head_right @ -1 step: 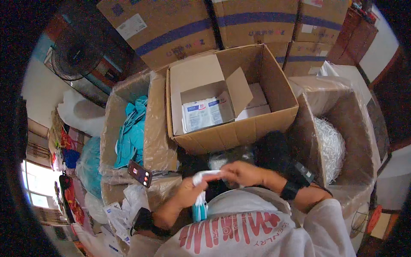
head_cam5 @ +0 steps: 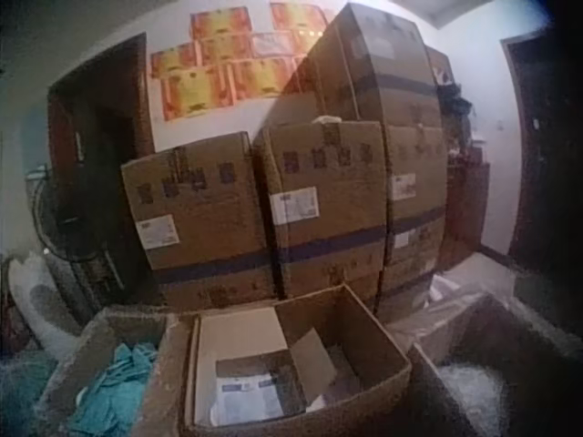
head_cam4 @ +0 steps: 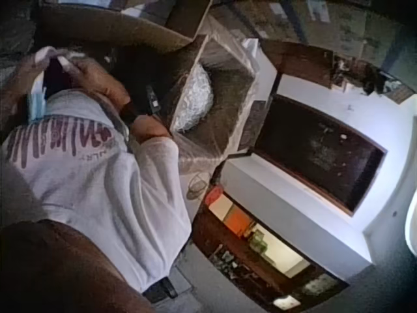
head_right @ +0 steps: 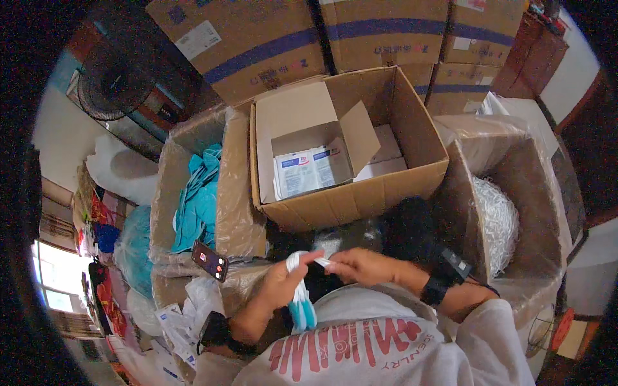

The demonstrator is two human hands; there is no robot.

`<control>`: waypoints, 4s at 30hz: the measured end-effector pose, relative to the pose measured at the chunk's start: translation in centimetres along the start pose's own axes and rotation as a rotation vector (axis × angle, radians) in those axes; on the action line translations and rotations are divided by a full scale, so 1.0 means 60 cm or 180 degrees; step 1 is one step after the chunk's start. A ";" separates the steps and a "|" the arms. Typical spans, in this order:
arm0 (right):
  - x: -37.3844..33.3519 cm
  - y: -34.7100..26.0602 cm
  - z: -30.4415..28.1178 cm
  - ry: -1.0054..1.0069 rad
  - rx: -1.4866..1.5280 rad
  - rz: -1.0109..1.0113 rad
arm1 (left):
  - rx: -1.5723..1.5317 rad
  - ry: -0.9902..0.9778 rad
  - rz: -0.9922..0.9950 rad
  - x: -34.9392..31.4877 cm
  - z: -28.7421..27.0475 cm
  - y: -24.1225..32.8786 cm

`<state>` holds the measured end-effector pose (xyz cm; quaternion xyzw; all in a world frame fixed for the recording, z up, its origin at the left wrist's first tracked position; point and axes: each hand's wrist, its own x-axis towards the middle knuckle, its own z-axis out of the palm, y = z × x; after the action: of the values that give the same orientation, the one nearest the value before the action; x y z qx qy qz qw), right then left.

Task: Unpacking teal face masks from individual plastic wrappers and placing them into a sorting bin.

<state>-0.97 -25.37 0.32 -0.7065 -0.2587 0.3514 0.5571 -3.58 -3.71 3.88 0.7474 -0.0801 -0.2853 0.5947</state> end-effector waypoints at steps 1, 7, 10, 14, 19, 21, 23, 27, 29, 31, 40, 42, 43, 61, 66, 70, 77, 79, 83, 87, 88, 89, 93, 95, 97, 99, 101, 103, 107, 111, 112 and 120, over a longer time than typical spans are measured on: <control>0.001 -0.003 0.010 -0.0041 -0.0137 -0.0004 | 0.0442 0.0296 0.0053 0.005 -0.005 0.007; 0.003 -0.036 0.034 -0.0436 -0.1317 -0.0374 | 0.2369 -0.0832 0.0431 -0.003 -0.024 0.009; 0.000 -0.042 0.040 -0.0821 -0.1308 -0.0697 | 0.1117 -0.1648 0.0162 -0.003 -0.020 -0.041; -0.010 -0.070 0.020 -0.1338 -0.1221 -0.0506 | -0.0420 -0.1734 -0.0552 -0.020 0.008 -0.042; -0.054 -0.071 -0.004 -0.2010 -0.1014 -0.0137 | -0.0123 -0.1768 0.0065 -0.031 0.065 -0.059; -0.069 -0.086 -0.019 -0.2220 -0.0959 -0.0151 | 0.0294 -0.2020 0.0309 -0.026 0.076 -0.102; -0.082 -0.080 -0.032 -0.2442 -0.0827 -0.0078 | -0.0040 -0.1779 0.0669 -0.039 0.093 -0.123; -0.137 -0.061 -0.050 -0.2305 -0.0169 0.0497 | -0.0115 -0.1980 0.1003 -0.034 0.076 -0.102; -0.165 -0.058 -0.067 -0.2085 0.0023 0.0730 | -0.0025 -0.1851 0.0944 -0.043 0.065 -0.114; -0.199 -0.052 -0.093 -0.1932 -0.0019 0.0869 | 0.0099 -0.1639 0.0836 -0.052 0.065 -0.130; -0.162 -0.054 -0.171 0.0290 0.1777 0.1277 | -0.0605 0.1383 0.0400 0.070 -0.053 0.051; -0.096 -0.037 -0.159 0.0567 0.2216 0.1045 | -0.1152 0.1905 0.0406 0.100 -0.072 0.108; -0.067 -0.032 -0.155 0.0841 0.2240 0.0734 | -0.1278 0.1937 0.0492 0.116 -0.077 0.124; 0.086 -0.014 -0.007 -0.0955 0.3087 0.0182 | -0.1390 0.2347 0.1113 0.154 -0.145 0.171; 0.037 -0.002 -0.015 -0.1050 0.2203 -0.0134 | -0.1355 0.2628 0.1203 0.141 -0.179 0.157; 0.015 -0.002 -0.028 -0.0869 0.2201 0.0008 | -0.0556 0.2919 0.1304 0.124 -0.198 0.154; -0.005 0.003 -0.053 -0.0781 0.2699 0.0195 | 0.1977 0.2933 0.0908 0.082 -0.208 0.114; 0.003 -0.025 -0.057 -0.0443 0.1776 0.0285 | 0.2128 0.2329 0.0377 0.070 -0.185 0.083; 0.023 -0.043 -0.046 -0.0110 0.0206 -0.0448 | 0.0868 0.0346 0.0305 0.059 -0.071 0.011; 0.022 -0.067 -0.039 -0.0084 -0.0377 -0.0413 | 0.0747 -0.0437 0.0104 0.047 0.003 0.002; 0.022 -0.062 -0.040 -0.0074 -0.0836 -0.0522 | 0.0620 -0.0640 -0.0038 0.045 0.008 -0.021; 0.019 -0.061 -0.041 -0.0110 -0.0940 -0.0500 | 0.0490 -0.0842 -0.0179 0.044 0.011 -0.041; 0.001 -0.052 -0.037 -0.0099 -0.0918 -0.0311 | -0.0576 -0.0640 -0.0566 0.024 -0.018 -0.016; -0.003 -0.050 -0.023 0.0098 -0.0646 -0.0326 | -0.1308 0.0024 -0.0058 0.015 -0.017 -0.011; 0.006 -0.053 0.004 0.0448 -0.0322 -0.0481 | -0.1800 0.0306 0.0336 0.022 -0.018 -0.010; 0.017 -0.064 0.013 0.0528 -0.0522 -0.0429 | -0.1296 0.0635 0.0474 0.031 -0.014 -0.006; 0.023 -0.066 0.016 0.0672 -0.0985 -0.0369 | 0.0218 0.1004 0.0342 0.043 -0.003 0.006; 0.014 -0.064 0.006 0.0170 -0.1380 -0.0017 | 0.2186 0.0269 0.0101 0.041 -0.013 0.011; -0.027 -0.062 0.007 -0.0905 -0.1325 -0.0146 | 0.2520 -0.1467 0.0257 0.015 -0.005 0.015; -0.050 -0.067 -0.008 -0.1718 -0.1121 -0.0150 | 0.1692 -0.1548 0.0580 -0.015 0.036 -0.013; -0.066 -0.076 -0.012 -0.1797 -0.1084 0.0017 | 0.1663 -0.1582 0.0663 -0.018 0.048 -0.026; -0.151 -0.077 -0.051 -0.2115 -0.0324 0.0625 | 0.1735 -0.1846 0.0827 -0.021 0.080 -0.060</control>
<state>-4.05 -32.97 7.09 -0.6020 -0.3739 0.6006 0.3701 -7.94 -6.17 0.31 0.7499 -0.4103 -0.3749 0.3589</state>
